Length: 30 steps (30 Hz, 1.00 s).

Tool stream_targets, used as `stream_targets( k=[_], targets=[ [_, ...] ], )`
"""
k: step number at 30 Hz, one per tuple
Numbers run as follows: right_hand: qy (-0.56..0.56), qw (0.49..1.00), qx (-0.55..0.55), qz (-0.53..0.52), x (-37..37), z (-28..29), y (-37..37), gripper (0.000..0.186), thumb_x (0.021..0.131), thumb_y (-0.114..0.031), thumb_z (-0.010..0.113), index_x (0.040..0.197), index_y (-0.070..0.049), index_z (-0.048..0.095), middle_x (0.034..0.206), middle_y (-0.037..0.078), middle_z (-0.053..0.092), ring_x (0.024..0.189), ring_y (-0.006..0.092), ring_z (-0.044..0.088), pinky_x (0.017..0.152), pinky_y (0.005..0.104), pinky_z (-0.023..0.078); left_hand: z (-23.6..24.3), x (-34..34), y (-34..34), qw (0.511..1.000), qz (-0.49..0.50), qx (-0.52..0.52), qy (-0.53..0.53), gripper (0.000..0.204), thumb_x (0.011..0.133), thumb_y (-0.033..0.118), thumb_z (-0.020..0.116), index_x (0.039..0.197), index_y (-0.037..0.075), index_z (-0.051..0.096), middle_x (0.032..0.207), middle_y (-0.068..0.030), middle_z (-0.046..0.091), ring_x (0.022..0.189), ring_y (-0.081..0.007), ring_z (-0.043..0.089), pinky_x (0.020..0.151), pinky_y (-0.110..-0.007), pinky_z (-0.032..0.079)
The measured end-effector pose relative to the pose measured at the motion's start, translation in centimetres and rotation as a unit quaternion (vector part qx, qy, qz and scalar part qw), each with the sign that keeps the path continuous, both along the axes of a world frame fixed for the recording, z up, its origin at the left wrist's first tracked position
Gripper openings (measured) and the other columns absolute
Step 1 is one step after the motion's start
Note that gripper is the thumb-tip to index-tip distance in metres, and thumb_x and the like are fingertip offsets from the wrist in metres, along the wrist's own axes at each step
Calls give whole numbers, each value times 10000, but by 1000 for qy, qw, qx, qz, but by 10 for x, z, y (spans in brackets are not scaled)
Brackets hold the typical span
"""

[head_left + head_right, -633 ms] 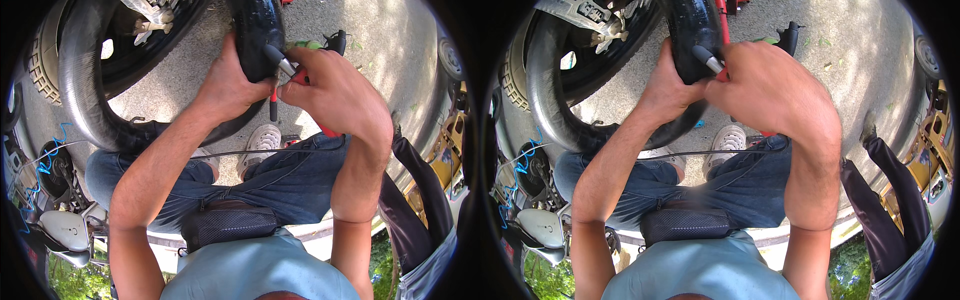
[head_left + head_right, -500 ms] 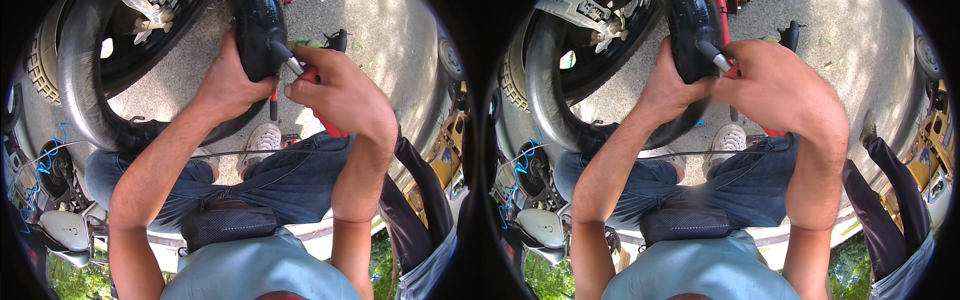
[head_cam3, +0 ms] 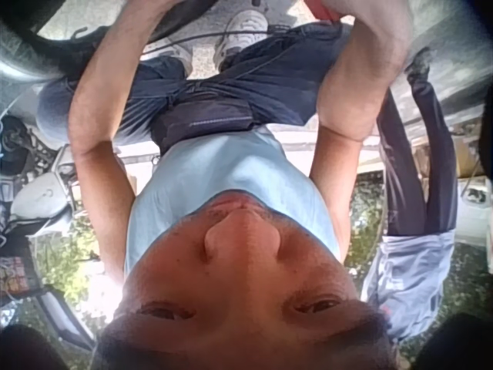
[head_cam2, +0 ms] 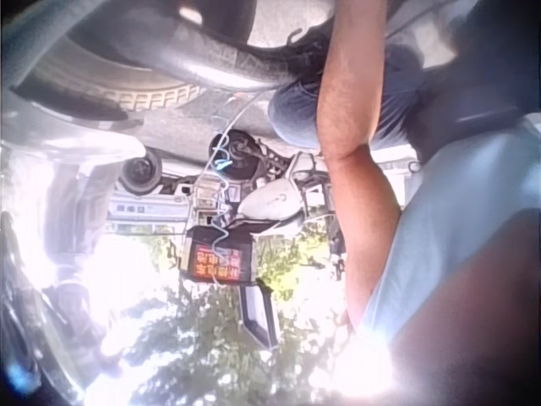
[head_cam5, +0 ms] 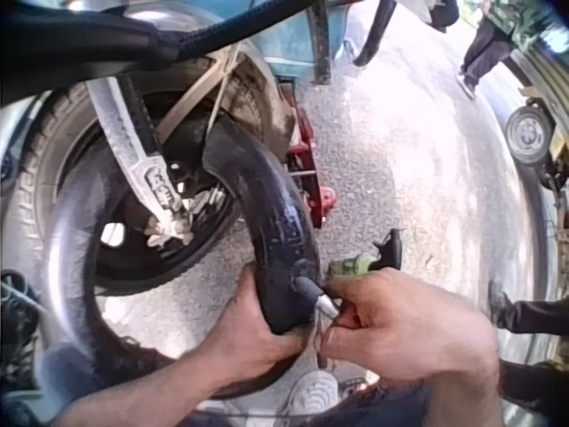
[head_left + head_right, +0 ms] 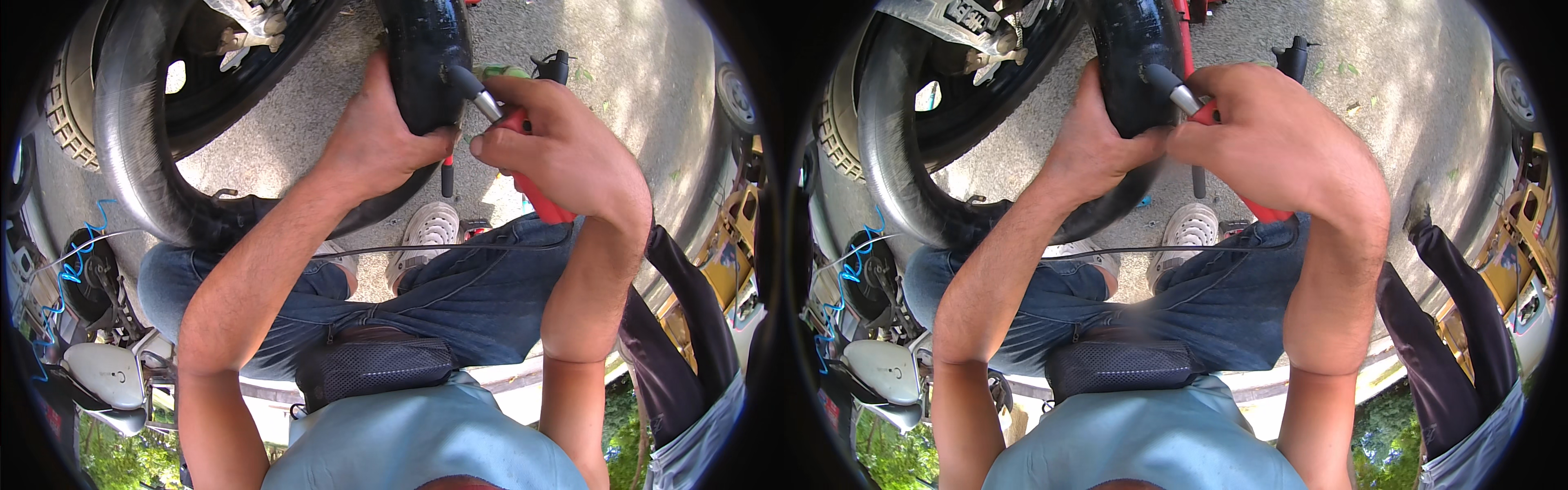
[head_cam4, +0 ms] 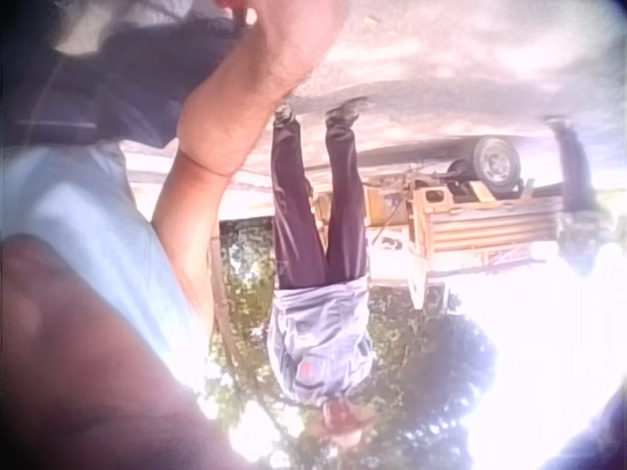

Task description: The person uses a red rotary tool to grind the surface of a black motorcycle tire. They hold the tire with one hand and operate the tool with the other, moving it across the tire's surface to smooth or prepare it.

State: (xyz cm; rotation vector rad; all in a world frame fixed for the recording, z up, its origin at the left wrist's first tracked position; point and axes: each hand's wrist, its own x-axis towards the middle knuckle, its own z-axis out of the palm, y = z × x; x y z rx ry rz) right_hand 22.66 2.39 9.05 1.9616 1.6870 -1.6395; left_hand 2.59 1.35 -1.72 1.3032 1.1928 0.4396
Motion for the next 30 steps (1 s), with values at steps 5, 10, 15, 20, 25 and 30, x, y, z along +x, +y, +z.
stream_targets(
  k=[5,10,15,20,25,30],
  targets=[
    [-3,998,43,48,4,-4,-8,591,825,-181,749,1365,23,618,851,157,688,776,277,692,727,390,534,0,1,0,1000,3,0,-4,889,767,254,902,1444,3,384,1233,-135,638,1108,-219,647,970,-384,541],
    [-82,988,75,109,-9,-1,0,582,801,-206,756,1320,30,640,886,233,695,802,415,685,739,437,535,-6,1,-3,1000,2,29,-7,926,750,244,862,1471,13,328,1177,-238,679,1071,-355,714,929,-442,578],
    [-2,999,37,1,0,-5,-2,549,819,-220,734,1298,35,650,837,220,676,766,362,683,719,419,531,-7,1,-2,1000,6,20,-21,940,746,246,860,1481,15,320,1187,-246,680,1077,-366,714,929,-441,579],
    [13,997,72,6,1,-7,-9,516,826,-232,722,1266,31,668,792,217,661,726,342,672,695,415,524,-4,4,-2,1000,5,15,-4,967,745,254,863,1494,3,306,1205,-253,675,1104,-369,707,934,-446,575],
    [-54,995,68,50,-11,-4,0,398,819,-257,712,1066,54,697,795,252,675,799,412,689,735,466,542,-10,0,-3,1000,0,23,-10,974,743,257,865,1492,-13,304,1228,-259,664,1113,-360,703,936,-444,572],
    [38,998,36,-46,3,-8,-8,523,823,-219,733,1267,48,665,810,203,670,729,310,671,709,407,532,-2,2,-1,1000,6,25,-13,984,737,265,875,1494,-1,307,1216,-242,668,1102,-351,704,936,-440,571]
  ],
)
